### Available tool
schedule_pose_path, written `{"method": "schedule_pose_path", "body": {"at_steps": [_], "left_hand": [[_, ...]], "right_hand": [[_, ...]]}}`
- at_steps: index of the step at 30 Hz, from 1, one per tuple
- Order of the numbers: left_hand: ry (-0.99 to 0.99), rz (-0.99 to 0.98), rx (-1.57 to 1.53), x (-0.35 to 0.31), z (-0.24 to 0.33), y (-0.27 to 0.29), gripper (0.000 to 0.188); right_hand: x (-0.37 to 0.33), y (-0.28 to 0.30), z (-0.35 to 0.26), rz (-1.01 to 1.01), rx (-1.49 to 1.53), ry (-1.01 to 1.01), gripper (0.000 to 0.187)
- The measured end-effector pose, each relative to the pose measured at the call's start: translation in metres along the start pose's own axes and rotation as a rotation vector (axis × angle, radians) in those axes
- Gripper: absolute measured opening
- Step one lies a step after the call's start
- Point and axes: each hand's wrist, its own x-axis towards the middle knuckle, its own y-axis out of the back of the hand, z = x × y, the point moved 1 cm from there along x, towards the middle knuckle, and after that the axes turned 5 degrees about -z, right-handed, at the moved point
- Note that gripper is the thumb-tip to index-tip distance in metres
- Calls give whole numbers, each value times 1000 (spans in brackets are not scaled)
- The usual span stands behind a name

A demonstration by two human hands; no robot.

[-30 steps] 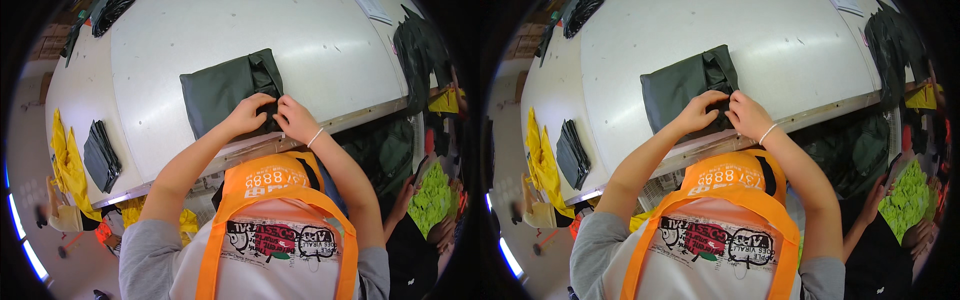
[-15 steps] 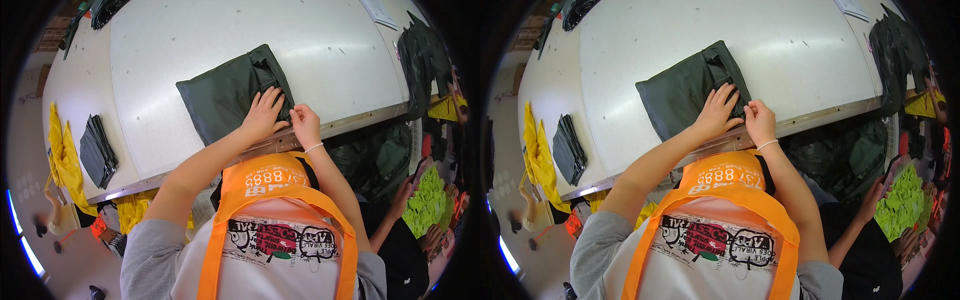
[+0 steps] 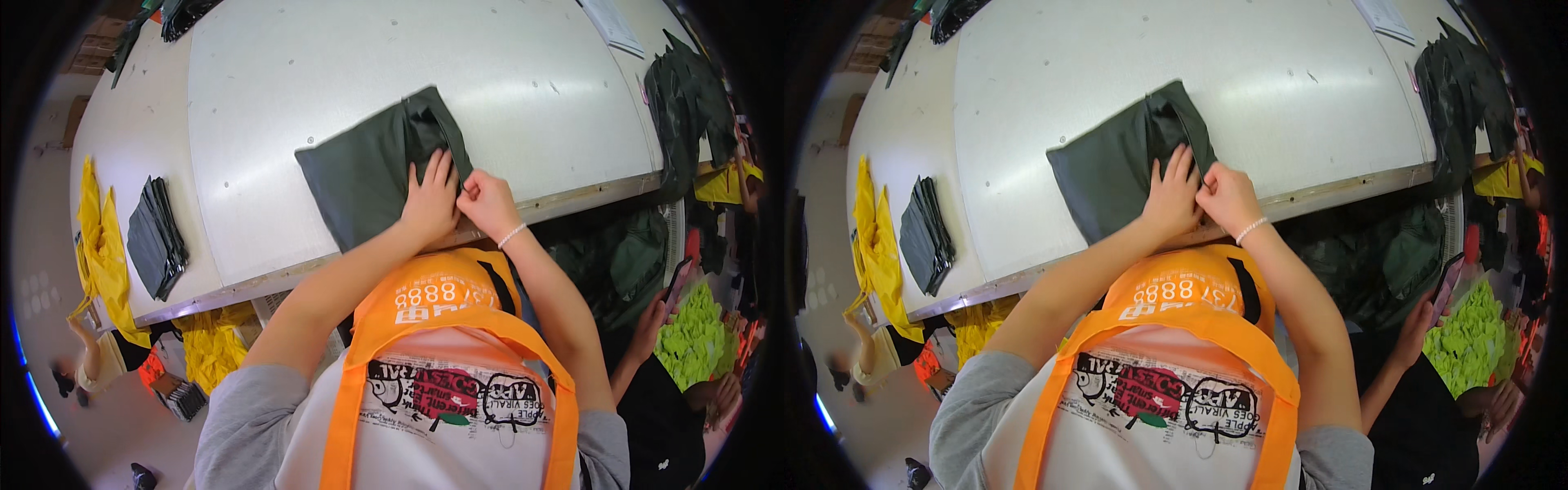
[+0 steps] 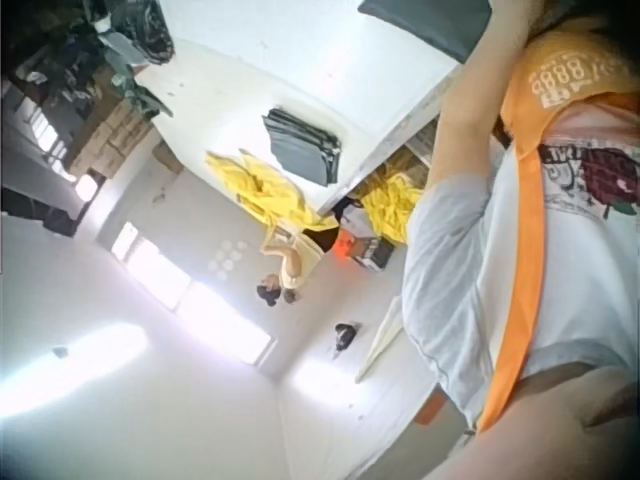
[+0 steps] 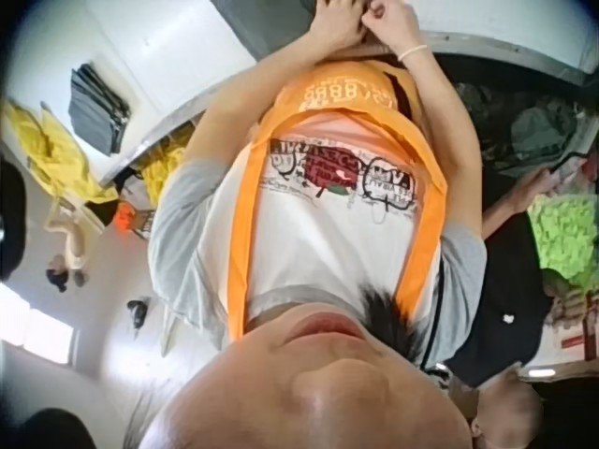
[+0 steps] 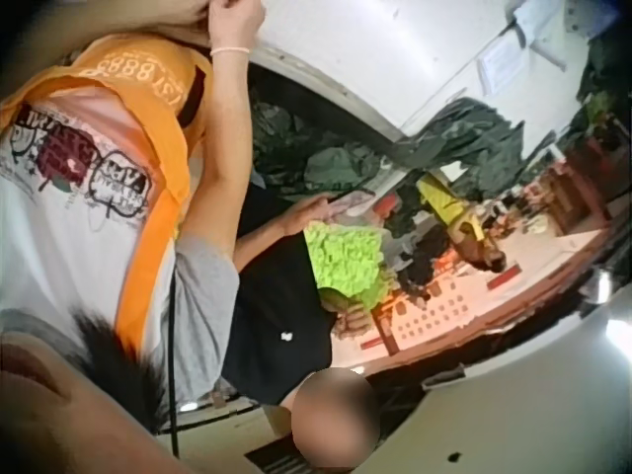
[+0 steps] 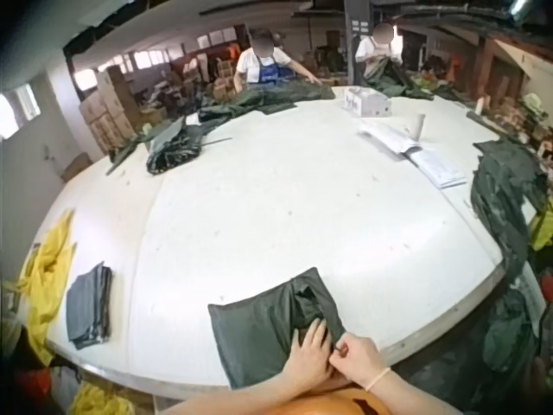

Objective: The person folds a dark green raincoat on a white table. They smooth the fabric, fold the sleeves inward, fold the body in half, then fold it into a compact rectangle and place it aside.

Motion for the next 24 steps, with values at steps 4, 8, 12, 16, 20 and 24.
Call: {"method": "schedule_pose_path", "body": {"at_steps": [4,8,12,16,20,24], "left_hand": [[-192,81,-506,-21,-15,21,45],[50,334,9,15,-52,39,47],[-6,256,181,22,-65,23,52],[16,218,218,23,-68,14,53],[14,179,182,22,-71,5,54],[21,115,266,37,-81,12,56]], "right_hand": [[-16,-2,1,41,-198,-107,16],[9,-13,-13,292,-446,128,26],[54,-18,-16,273,-583,98,17],[75,-18,-22,244,-647,135,13],[100,-15,-31,222,-718,132,15],[99,-22,-43,176,-648,396,14]]}}
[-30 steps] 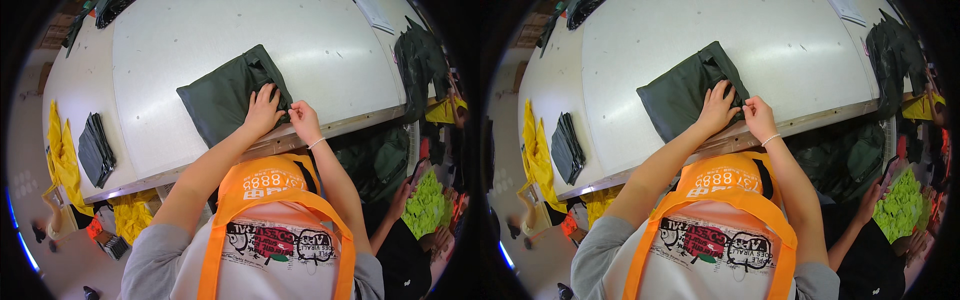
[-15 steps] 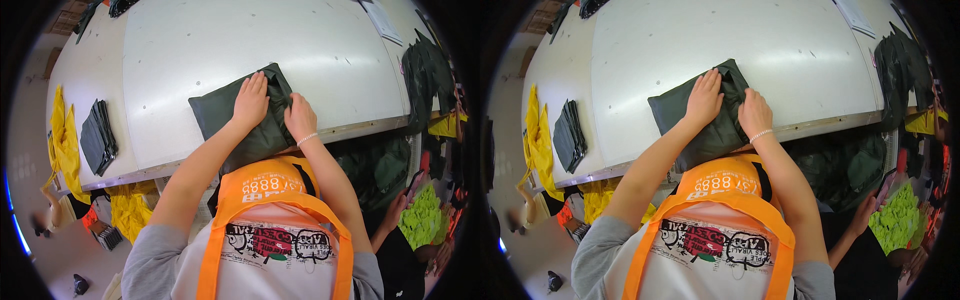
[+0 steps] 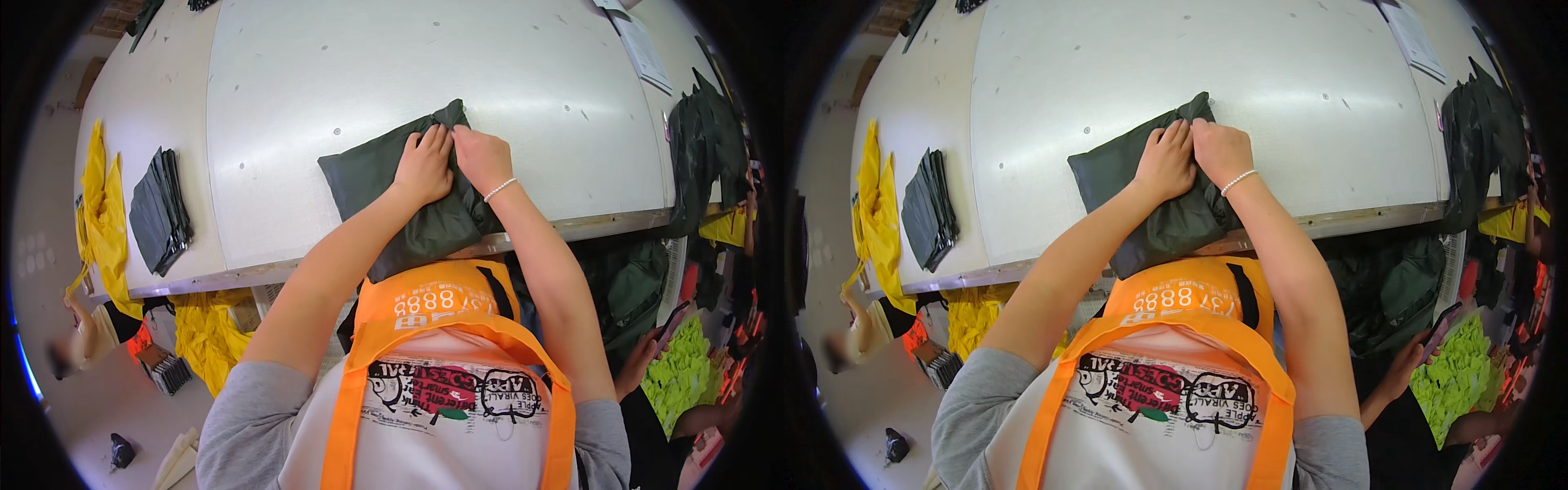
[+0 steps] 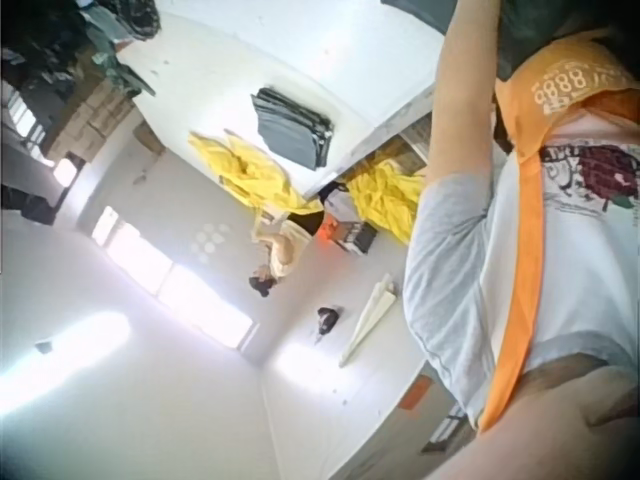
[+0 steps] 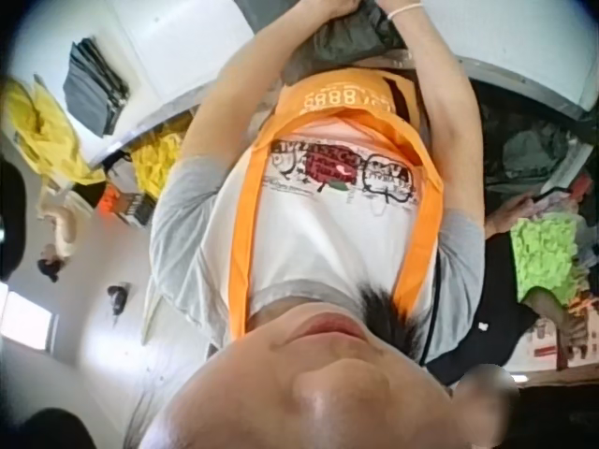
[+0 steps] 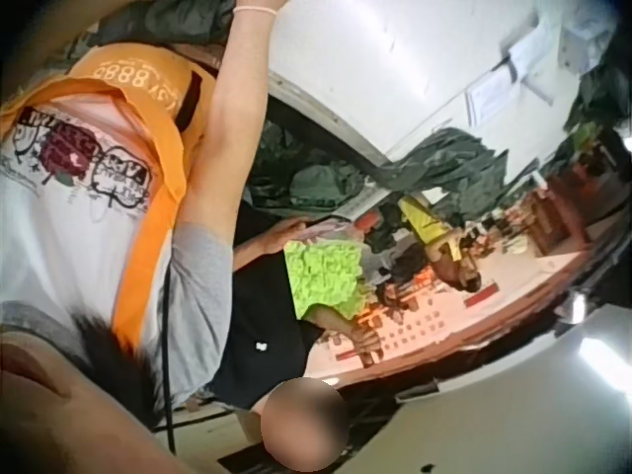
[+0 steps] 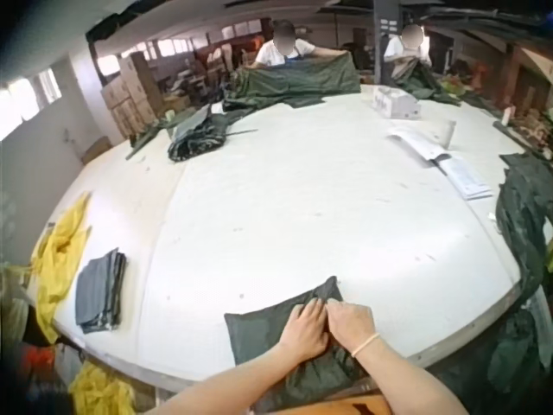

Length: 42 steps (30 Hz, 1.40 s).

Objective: The person folds a dark green raincoat on a white table. They smooth the fabric, fold the sleeves inward, fold the body in half, then fold it into a compact rectangle and place it aside.

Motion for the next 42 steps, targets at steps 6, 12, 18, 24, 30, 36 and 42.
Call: {"method": "schedule_pose_path", "body": {"at_steps": [6,12,18,24,30,36,42], "left_hand": [[133,-155,-280,33,-20,7,47],[33,16,-519,4,-42,20,43],[50,12,-181,-4,-22,-6,57],[164,151,-345,9,-65,11,61],[319,-55,-311,5,-59,-15,58],[494,-20,-478,21,-66,-18,41],[629,-74,-610,33,-74,-21,36]], "right_hand": [[-19,6,2,-114,25,-59,23],[-55,11,1,-129,-40,-209,28],[-33,-2,-18,-111,-170,16,27],[-38,-15,-4,-210,-251,-5,28],[-14,-7,-37,74,162,130,12],[-18,-24,-30,-117,5,173,9],[-5,-24,-18,-237,163,185,15]]}}
